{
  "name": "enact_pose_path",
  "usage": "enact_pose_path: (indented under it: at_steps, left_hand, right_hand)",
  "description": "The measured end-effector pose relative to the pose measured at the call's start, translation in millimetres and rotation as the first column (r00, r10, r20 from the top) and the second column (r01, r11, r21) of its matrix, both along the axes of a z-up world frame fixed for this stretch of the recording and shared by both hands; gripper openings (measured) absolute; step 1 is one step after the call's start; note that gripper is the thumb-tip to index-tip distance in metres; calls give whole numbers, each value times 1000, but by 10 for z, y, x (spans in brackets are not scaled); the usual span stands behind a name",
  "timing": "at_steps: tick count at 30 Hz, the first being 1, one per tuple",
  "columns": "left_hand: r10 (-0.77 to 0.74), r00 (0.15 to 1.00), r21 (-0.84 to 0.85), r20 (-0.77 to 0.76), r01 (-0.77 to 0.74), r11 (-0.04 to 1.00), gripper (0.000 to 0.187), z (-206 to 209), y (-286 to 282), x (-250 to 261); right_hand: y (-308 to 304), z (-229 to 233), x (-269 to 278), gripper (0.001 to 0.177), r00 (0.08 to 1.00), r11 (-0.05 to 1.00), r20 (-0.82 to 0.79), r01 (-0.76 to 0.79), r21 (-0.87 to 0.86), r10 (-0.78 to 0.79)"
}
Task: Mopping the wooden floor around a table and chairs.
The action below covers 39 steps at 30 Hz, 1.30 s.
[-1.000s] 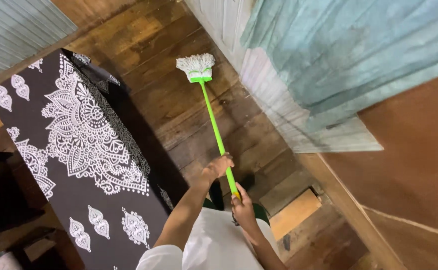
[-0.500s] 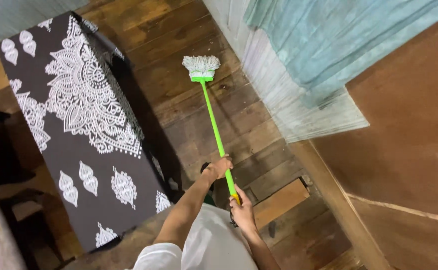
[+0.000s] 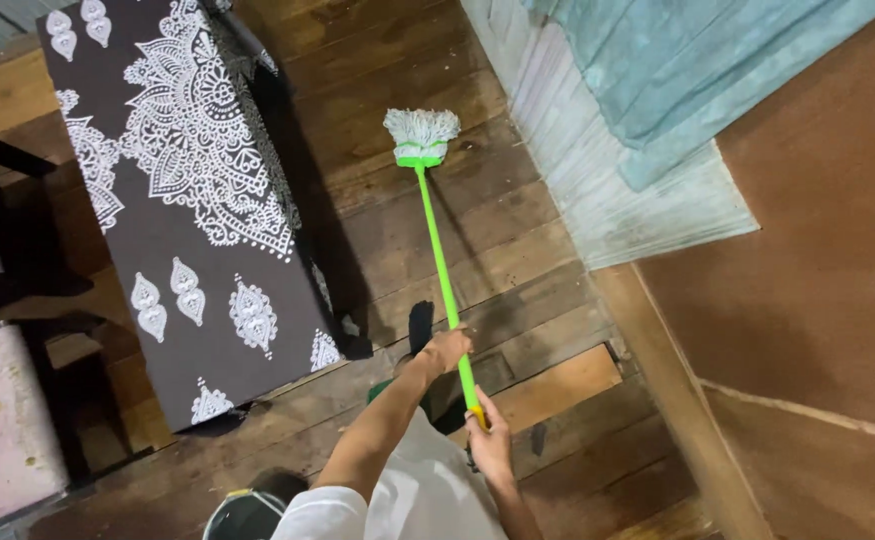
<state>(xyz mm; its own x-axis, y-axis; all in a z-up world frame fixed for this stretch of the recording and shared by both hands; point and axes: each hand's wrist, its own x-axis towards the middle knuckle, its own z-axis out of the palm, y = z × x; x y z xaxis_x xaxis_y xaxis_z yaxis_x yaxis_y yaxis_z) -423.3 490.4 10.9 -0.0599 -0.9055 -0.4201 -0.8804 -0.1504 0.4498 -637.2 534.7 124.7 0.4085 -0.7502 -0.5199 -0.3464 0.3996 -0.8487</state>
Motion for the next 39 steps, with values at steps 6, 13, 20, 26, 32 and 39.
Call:
enact_pose_path:
  at_steps: [6, 13, 20, 26, 32, 39]
  left_hand:
    - [-86, 995, -68, 59, 90, 994, 24, -484, -363, 394]
    - [-421, 859, 43, 291, 428, 903, 33, -258, -1101, 1115]
    - [-292, 908, -25, 300, 314, 949, 24, -433, -1749, 2215]
    - [-173, 940, -428, 293, 291, 855, 17, -339, -1929, 2563]
    - [-196, 903, -152, 383, 271, 950, 12, -378, -2580, 2987]
    - [341, 396, -466, 852, 279, 840, 28, -682, -3683, 4163]
  right_hand:
    - [-388, -10, 446, 50, 999, 991, -24, -40, -126, 37]
    - [-1145, 386, 1257, 51, 974, 995, -209, -94, -20, 88]
    - [-1823, 589, 2451, 49, 986, 996, -152, -59, 60, 68]
    - [-2138, 638, 2693, 49, 991, 992, -106, -74, 103, 85]
    - [-2807, 586, 3334, 48, 983, 958, -104, -170, -231, 150]
    - [-4181, 475, 4495, 49, 957, 971, -204, -227, -72, 208]
